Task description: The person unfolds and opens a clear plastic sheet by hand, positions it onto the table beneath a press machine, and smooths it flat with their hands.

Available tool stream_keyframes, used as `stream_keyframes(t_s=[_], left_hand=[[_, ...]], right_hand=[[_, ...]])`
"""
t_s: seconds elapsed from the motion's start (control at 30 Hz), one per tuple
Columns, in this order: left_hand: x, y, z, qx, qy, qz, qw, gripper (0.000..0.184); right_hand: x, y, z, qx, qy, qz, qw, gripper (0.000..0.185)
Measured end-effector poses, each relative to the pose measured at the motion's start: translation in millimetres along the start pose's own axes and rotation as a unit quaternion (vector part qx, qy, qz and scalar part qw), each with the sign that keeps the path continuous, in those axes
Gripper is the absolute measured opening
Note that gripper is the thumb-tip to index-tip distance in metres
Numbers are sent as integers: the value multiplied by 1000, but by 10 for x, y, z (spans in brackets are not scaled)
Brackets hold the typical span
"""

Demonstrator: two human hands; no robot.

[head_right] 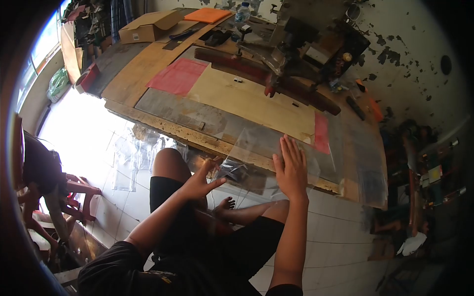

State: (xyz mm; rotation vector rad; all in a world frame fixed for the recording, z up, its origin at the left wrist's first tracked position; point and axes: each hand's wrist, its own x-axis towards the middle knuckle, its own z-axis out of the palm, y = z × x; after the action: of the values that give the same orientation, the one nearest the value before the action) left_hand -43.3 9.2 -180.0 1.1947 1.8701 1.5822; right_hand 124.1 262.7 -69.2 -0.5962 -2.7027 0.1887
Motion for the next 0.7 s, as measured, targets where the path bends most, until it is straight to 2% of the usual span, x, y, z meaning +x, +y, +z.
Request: stream_keyframes(t_s=[0.07,0.1,0.13,0.2,0.23,0.33,0.4,0.5,0.53,0.6,0.63,0.67,0.7], left_hand=[[89,-76,-36,-13,-39,18,999,57],[106,-31,-105,28,-62,-38,997,57],[102,-63,-94,29,-66,-40,997,57],[86,-130,-69,-84,-49,-21,995,55],[54,-159,-79,-83,-53,-24,995,55],[-50,-97,-159,-107,-213,-184,954,60],[-167,227,-223,-162,-213,-189,945,56],[-433,249,-181,-191,-138,-92,967,52],[-501,252,-194,-191,-136,-97,967,52],[-590,426,-257,-18,-216,-100,971,47],[-651,467,-206,-1,-169,-65,983,47],[-696,450,-153,0,-167,-66,984,47],[-730,407,-99,-27,-126,-70,989,45]], right_hand=[[11,18,1,4,-4,10,1000,56],[19,35,10,5,-5,13,1000,56],[19,54,21,0,1,11,1000,56],[12,64,42,-3,6,15,1000,56],[15,63,43,-4,8,16,1000,56],[25,59,45,-1,13,18,1000,56],[21,53,50,4,12,19,1000,56],[19,41,47,3,13,22,1000,56],[20,36,41,2,15,25,1000,56],[25,25,45,3,14,25,1000,56],[23,22,44,3,16,27,1000,56],[22,24,44,3,19,30,999,56],[23,29,46,4,19,29,999,56]])
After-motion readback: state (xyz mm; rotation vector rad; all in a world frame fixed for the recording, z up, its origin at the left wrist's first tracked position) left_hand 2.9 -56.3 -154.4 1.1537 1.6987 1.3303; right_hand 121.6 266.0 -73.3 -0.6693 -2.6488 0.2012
